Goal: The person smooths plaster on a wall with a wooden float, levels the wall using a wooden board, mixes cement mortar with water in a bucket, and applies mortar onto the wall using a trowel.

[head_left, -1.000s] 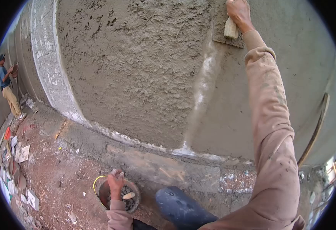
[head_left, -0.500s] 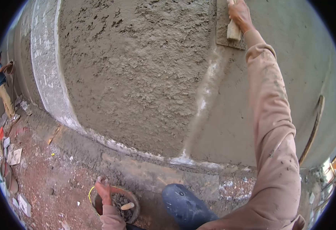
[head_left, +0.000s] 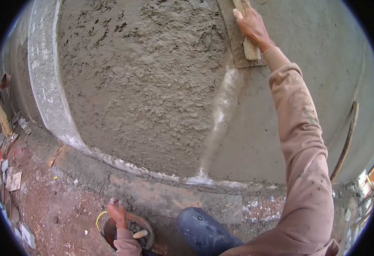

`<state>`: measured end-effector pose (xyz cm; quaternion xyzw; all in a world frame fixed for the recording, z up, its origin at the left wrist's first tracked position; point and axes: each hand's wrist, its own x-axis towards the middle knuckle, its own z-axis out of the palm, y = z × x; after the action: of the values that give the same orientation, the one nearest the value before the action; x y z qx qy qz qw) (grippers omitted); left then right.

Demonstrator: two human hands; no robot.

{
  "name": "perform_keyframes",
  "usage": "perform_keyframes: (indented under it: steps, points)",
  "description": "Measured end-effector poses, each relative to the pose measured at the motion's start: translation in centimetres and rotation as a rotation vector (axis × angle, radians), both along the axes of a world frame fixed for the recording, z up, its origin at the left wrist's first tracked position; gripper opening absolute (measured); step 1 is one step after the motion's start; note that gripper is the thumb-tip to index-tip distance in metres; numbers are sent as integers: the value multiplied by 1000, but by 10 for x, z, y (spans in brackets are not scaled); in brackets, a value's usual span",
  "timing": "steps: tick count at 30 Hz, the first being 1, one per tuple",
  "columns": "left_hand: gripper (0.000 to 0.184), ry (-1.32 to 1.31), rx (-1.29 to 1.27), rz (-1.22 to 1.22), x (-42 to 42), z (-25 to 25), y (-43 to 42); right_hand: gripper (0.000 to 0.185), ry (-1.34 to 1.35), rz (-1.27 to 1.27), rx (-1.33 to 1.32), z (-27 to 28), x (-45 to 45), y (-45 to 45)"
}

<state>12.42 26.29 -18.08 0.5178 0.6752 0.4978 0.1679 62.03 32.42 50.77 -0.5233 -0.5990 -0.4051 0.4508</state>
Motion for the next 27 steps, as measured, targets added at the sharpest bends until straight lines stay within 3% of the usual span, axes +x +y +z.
perform_keyframes:
  steps: [3, 6, 9, 12, 15, 18, 19, 20, 21, 25, 27]
  points:
    - [15, -88, -8, -26, -6, 2, -5, 44, 212, 88, 48, 46, -25, -14]
    - [13, -129, 4, -24, -22, -22, 1, 43, 329, 108, -144, 56, -46, -24]
    - [12, -77, 25, -33, -20, -19, 3, 41, -83, -95, -159, 17, -24, 4]
    - [13, -39, -5, -12, -13, 2, -7, 64, -288, -29, -120, -44, -8, 11]
    - [14, -6, -29, 30, -15, 8, -11, 65, -355, 69, -43, -38, -3, 9]
    - [15, -5, 16, 44, -22, -5, -13, 48, -130, 206, 91, 1, -10, -9]
    - [16, -9, 44, 46, -29, -10, -12, 63, 99, 4, 23, 24, -3, -9]
    - [16, -1, 31, 39, -34, -13, -10, 74, 153, 145, -14, 35, -19, -31]
    - [17, 10, 13, 27, -40, -16, -9, 71, 203, 105, 10, 46, -26, -37]
    - [19, -46, -68, -16, -45, -27, -9, 71, 68, 88, 146, 67, 11, -9]
    - [18, -68, -65, -58, -44, -27, -7, 53, 129, -2, 88, 48, -3, -15]
